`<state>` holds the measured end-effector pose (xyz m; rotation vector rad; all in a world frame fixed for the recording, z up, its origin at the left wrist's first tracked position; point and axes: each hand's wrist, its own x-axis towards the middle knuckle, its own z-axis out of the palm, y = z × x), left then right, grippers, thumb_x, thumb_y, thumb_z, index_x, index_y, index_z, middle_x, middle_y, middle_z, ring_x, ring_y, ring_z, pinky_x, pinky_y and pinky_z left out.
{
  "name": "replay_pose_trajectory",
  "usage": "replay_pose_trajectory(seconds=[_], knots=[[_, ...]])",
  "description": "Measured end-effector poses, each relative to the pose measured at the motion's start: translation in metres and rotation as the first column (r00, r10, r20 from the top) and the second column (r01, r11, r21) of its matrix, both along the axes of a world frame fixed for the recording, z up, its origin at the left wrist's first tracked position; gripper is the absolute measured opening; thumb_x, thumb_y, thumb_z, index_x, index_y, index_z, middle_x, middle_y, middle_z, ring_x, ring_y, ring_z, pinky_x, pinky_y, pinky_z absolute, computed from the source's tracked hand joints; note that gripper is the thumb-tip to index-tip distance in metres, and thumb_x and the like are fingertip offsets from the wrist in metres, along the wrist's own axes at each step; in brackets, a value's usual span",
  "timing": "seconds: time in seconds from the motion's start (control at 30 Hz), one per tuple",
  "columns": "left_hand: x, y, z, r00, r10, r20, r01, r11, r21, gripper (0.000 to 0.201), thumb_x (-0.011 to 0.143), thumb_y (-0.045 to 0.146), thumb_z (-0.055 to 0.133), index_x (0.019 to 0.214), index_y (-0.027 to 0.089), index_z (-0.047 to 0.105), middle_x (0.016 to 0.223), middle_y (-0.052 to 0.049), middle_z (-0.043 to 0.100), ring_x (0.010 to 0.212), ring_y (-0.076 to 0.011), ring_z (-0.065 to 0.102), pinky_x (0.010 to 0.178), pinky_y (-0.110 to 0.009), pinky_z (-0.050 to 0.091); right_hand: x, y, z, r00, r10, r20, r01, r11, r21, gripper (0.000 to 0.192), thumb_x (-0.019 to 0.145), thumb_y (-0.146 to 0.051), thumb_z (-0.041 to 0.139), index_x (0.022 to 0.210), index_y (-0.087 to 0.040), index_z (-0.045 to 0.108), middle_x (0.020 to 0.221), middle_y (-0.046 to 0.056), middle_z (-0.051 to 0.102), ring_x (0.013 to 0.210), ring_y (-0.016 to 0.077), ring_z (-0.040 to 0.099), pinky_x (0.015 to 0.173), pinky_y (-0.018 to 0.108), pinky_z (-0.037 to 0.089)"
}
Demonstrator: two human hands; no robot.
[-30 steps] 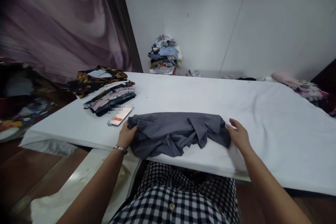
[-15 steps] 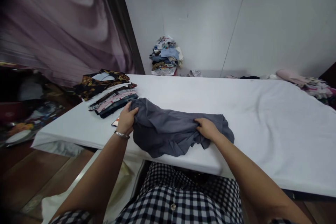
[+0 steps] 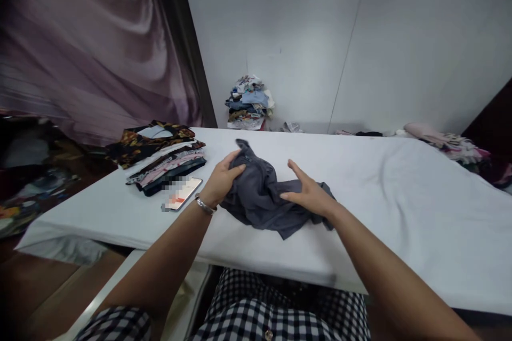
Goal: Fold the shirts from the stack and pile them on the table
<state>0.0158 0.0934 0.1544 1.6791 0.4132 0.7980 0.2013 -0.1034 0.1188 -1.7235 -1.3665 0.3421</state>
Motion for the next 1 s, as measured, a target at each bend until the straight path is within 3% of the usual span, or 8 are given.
replay_pose_trajectory(seconds=[0.07, 0.17, 0.3, 0.43, 0.6, 0.73, 0.87, 1.0], knots=[[0.005, -0.013, 0.014, 0.985, -0.159, -0.066, 0.167, 0.975, 0.147, 0.049, 0.078, 0.026, 0.060, 0.126, 0.019, 0.058, 0.121, -0.006, 0.065, 0.110, -0.0238, 0.060, 0.101, -0.041, 0.045, -0.007, 0.018, 0.009, 0.995, 0.060, -0.079, -0.053, 0.995, 0.082, 0.099, 0.077, -0.047, 0.069, 0.152, -0.033, 0.006, 0.156, 0.007, 0.022, 0.142, 0.0261, 0.020, 0.114, 0.047, 0.022], [0.003, -0.019, 0.034, 0.928, -0.327, -0.176, 0.369, 0.870, 0.328, 0.041, 0.079, 0.027, 0.060, 0.120, 0.020, 0.063, 0.124, -0.006, 0.064, 0.115, -0.0242, 0.057, 0.105, -0.041, 0.040, 0.003, 0.038, 0.016, 0.980, 0.119, -0.161, -0.099, 0.987, 0.127, 0.106, 0.072, -0.046, 0.074, 0.152, -0.030, 0.007, 0.154, 0.011, 0.025, 0.142, 0.0268, 0.023, 0.113, 0.048, 0.022], [-0.010, -0.007, 0.050, 0.867, -0.404, -0.292, 0.493, 0.779, 0.387, 0.038, 0.082, 0.026, 0.056, 0.118, 0.020, 0.064, 0.121, -0.005, 0.065, 0.113, -0.0225, 0.058, 0.104, -0.040, 0.041, 0.017, 0.043, 0.013, 0.935, 0.255, -0.247, -0.282, 0.956, -0.078, 0.078, 0.066, -0.040, 0.078, 0.136, -0.020, 0.050, 0.122, 0.010, 0.062, 0.115, 0.0276, 0.055, 0.101, 0.045, 0.040], [-0.024, 0.007, 0.052, 0.876, -0.358, -0.323, 0.464, 0.810, 0.360, 0.035, 0.082, 0.026, 0.056, 0.115, 0.017, 0.065, 0.119, -0.005, 0.067, 0.111, -0.0218, 0.059, 0.103, -0.038, 0.041, 0.022, 0.037, 0.013, 0.903, 0.245, -0.353, -0.338, 0.913, -0.230, 0.038, 0.072, -0.043, 0.070, 0.094, -0.013, 0.072, 0.090, 0.008, 0.070, 0.090, 0.0260, 0.064, 0.089, 0.044, 0.047], [-0.026, 0.007, 0.046, 0.856, -0.415, -0.309, 0.503, 0.808, 0.307, 0.036, 0.081, 0.028, 0.059, 0.114, 0.018, 0.067, 0.120, -0.006, 0.066, 0.111, -0.0229, 0.060, 0.102, -0.039, 0.042, 0.021, 0.047, 0.020, 0.907, 0.266, -0.326, -0.283, 0.959, -0.007, 0.073, 0.061, -0.032, 0.078, 0.130, -0.028, 0.054, 0.135, 0.006, 0.053, 0.127, 0.0249, 0.044, 0.105, 0.043, 0.034], [-0.023, 0.002, 0.049, 0.824, -0.471, -0.315, 0.559, 0.767, 0.316, 0.036, 0.081, 0.029, 0.059, 0.114, 0.018, 0.067, 0.118, -0.007, 0.068, 0.109, -0.0228, 0.061, 0.100, -0.038, 0.044, 0.008, 0.056, 0.015, 0.886, 0.252, -0.390, -0.349, 0.915, -0.201, 0.044, 0.059, -0.038, 0.077, 0.095, -0.014, 0.070, 0.096, 0.007, 0.070, 0.093, 0.0246, 0.062, 0.090, 0.042, 0.046], [-0.022, 0.013, 0.045, 0.912, -0.215, -0.351, 0.366, 0.812, 0.454, 0.049, 0.076, 0.028, 0.063, 0.124, 0.022, 0.061, 0.122, -0.003, 0.065, 0.111, -0.0224, 0.059, 0.100, -0.033, 0.043, 0.015, 0.048, 0.032, 0.875, 0.047, -0.481, -0.112, 0.988, -0.107, 0.033, 0.058, -0.040, 0.075, 0.077, -0.015, 0.067, 0.071, 0.001, 0.067, 0.067, 0.0177, 0.060, 0.071, 0.033, 0.050], [-0.011, 0.033, 0.007, 0.851, 0.197, -0.487, 0.154, 0.793, 0.590, 0.062, 0.068, 0.027, 0.069, 0.129, 0.029, 0.056, 0.106, -0.001, 0.070, 0.097, -0.0232, 0.064, 0.087, -0.031, 0.047, 0.035, 0.040, 0.084, 0.919, -0.073, -0.387, 0.101, 0.993, 0.053, 0.026, 0.061, -0.037, 0.072, 0.077, -0.018, 0.063, 0.065, -0.003, 0.062, 0.056, 0.0123, 0.054, 0.053, 0.024, 0.043]])
